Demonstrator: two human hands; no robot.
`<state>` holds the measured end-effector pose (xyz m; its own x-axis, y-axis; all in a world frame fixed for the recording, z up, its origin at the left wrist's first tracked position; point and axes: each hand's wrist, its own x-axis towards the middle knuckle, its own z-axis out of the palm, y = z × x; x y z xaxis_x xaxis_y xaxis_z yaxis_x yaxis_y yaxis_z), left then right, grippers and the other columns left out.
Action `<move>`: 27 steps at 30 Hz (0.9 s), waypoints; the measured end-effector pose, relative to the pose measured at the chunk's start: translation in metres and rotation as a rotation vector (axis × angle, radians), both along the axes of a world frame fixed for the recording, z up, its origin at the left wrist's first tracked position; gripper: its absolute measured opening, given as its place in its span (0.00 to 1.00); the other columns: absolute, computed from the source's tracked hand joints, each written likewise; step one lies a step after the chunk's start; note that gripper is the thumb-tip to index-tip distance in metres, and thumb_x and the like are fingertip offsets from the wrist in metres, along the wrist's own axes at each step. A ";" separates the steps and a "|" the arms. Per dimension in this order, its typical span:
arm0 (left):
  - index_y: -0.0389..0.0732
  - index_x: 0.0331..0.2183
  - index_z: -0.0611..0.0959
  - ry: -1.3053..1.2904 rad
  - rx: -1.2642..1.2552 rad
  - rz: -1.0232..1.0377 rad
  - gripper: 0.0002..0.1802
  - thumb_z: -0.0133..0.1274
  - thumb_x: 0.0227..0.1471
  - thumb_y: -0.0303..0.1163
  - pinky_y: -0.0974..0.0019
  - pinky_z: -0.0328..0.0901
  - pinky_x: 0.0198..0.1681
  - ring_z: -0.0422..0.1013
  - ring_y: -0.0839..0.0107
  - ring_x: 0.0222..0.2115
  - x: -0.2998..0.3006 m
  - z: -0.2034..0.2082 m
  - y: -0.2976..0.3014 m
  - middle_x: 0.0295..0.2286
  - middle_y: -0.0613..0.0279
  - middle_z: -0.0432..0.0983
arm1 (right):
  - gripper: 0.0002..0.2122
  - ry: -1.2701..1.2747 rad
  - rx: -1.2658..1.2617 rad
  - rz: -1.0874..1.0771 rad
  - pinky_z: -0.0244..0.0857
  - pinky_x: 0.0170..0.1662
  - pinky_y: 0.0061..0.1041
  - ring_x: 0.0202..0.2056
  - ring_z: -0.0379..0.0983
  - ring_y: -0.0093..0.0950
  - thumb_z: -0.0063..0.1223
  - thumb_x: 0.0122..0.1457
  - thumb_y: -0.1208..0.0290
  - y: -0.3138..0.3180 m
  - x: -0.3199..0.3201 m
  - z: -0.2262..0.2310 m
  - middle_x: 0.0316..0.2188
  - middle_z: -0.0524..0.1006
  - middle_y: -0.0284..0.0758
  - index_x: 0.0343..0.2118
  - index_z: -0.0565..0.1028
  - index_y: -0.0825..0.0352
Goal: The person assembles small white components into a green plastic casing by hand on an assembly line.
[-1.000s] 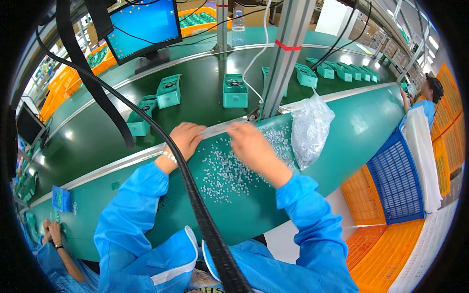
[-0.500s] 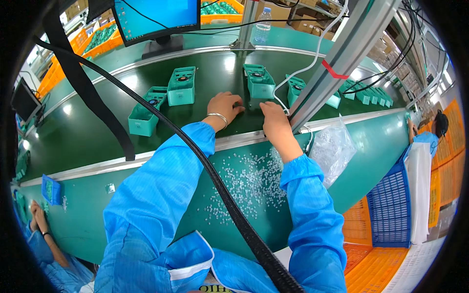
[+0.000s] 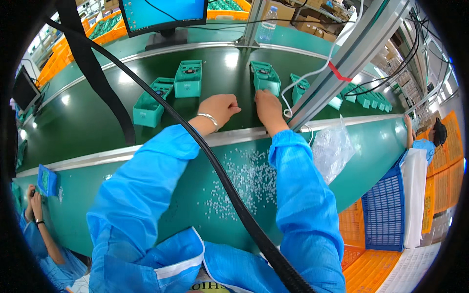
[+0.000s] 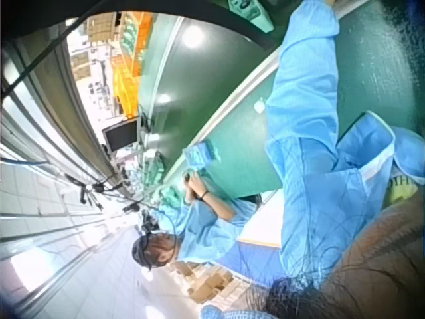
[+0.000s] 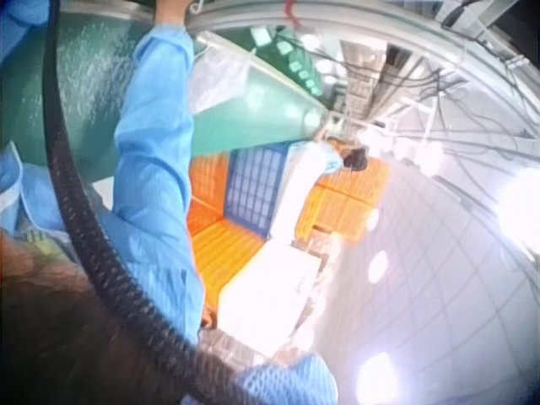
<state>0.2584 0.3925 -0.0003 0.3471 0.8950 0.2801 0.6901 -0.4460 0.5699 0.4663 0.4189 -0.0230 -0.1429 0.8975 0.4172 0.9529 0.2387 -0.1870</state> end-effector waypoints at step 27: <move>0.44 0.28 0.87 -0.121 0.064 0.033 0.05 0.66 0.47 0.31 0.56 0.66 0.34 0.71 0.60 0.30 -0.144 -0.021 -0.200 0.24 0.63 0.75 | 0.03 0.229 -0.087 0.615 0.58 0.52 0.36 0.42 0.71 0.33 0.67 0.53 0.69 -0.186 -0.107 0.020 0.31 0.82 0.26 0.31 0.85 0.57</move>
